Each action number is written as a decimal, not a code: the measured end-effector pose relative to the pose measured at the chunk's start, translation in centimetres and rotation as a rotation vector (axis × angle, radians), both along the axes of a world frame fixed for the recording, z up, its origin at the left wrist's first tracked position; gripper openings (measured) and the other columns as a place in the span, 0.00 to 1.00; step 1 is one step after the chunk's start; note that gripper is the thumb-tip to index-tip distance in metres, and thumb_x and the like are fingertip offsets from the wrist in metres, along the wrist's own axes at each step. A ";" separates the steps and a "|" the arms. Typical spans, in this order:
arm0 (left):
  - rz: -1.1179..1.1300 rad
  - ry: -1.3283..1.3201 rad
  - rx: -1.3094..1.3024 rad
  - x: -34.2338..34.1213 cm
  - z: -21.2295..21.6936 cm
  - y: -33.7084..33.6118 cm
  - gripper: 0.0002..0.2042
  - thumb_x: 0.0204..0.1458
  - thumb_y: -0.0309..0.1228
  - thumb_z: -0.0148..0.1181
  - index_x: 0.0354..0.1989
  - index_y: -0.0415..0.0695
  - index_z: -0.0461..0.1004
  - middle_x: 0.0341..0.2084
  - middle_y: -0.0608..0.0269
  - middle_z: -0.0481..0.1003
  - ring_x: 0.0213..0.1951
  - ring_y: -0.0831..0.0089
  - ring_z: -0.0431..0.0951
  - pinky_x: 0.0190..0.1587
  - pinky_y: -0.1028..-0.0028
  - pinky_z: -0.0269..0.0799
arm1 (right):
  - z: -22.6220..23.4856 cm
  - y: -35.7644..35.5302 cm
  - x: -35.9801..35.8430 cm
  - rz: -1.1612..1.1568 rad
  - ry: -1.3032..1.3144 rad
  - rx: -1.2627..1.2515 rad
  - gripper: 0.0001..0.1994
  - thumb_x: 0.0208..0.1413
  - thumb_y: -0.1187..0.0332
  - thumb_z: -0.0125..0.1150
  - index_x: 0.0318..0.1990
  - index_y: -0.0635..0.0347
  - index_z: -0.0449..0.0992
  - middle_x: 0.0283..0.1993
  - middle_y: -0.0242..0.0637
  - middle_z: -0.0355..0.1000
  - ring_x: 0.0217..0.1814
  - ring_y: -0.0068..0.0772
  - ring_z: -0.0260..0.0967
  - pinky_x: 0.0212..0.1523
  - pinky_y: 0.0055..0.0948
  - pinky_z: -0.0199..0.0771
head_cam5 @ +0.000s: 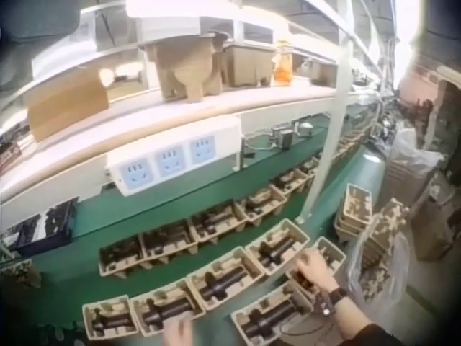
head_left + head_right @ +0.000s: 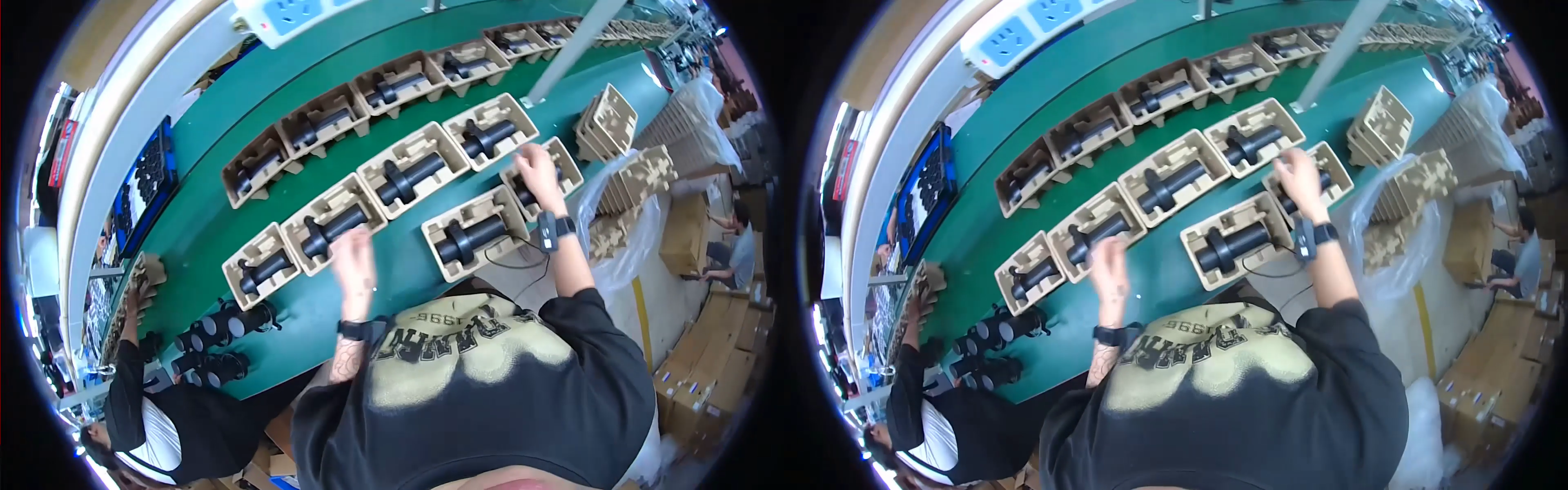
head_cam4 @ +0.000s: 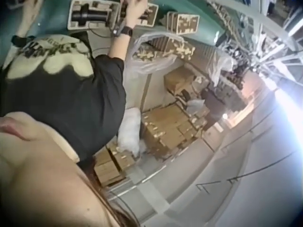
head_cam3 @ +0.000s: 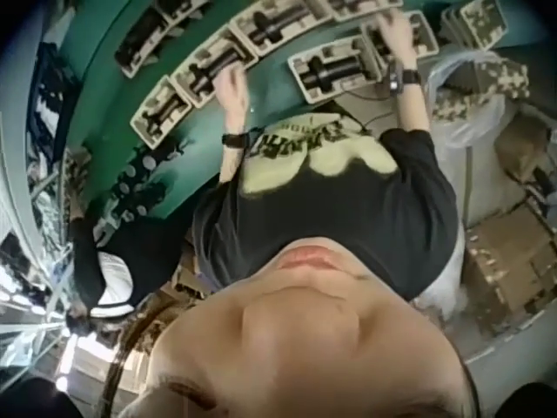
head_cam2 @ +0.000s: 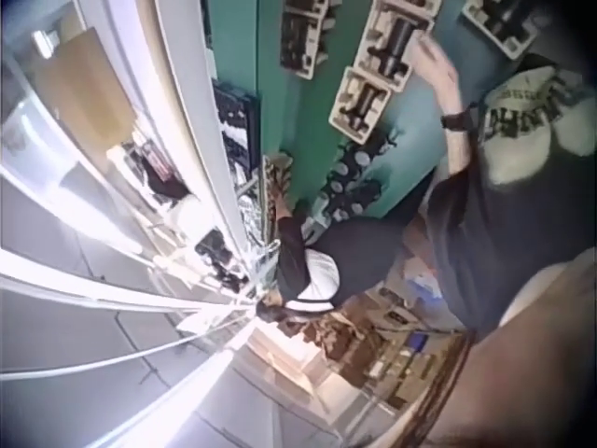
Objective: Placing electronic components into protective cardboard molds and stacking them.
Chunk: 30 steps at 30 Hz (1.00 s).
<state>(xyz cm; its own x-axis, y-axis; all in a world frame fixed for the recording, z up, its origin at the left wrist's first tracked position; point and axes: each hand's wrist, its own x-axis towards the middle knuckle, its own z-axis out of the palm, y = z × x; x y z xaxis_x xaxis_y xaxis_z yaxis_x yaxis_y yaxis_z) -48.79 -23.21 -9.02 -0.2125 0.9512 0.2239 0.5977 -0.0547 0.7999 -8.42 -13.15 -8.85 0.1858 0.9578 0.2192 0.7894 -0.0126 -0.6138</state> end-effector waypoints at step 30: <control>0.354 0.276 -0.095 -7.6 -7.1 -14.3 0.14 0.51 0.35 0.56 0.44 0.44 0.76 0.30 0.53 0.78 0.32 0.55 0.76 0.37 0.60 0.70 | -3.1 -12.6 -29.7 1.320 -0.031 -0.353 0.26 0.43 0.73 0.56 0.54 0.66 0.62 0.30 0.53 0.72 0.35 0.55 0.70 0.34 0.47 0.72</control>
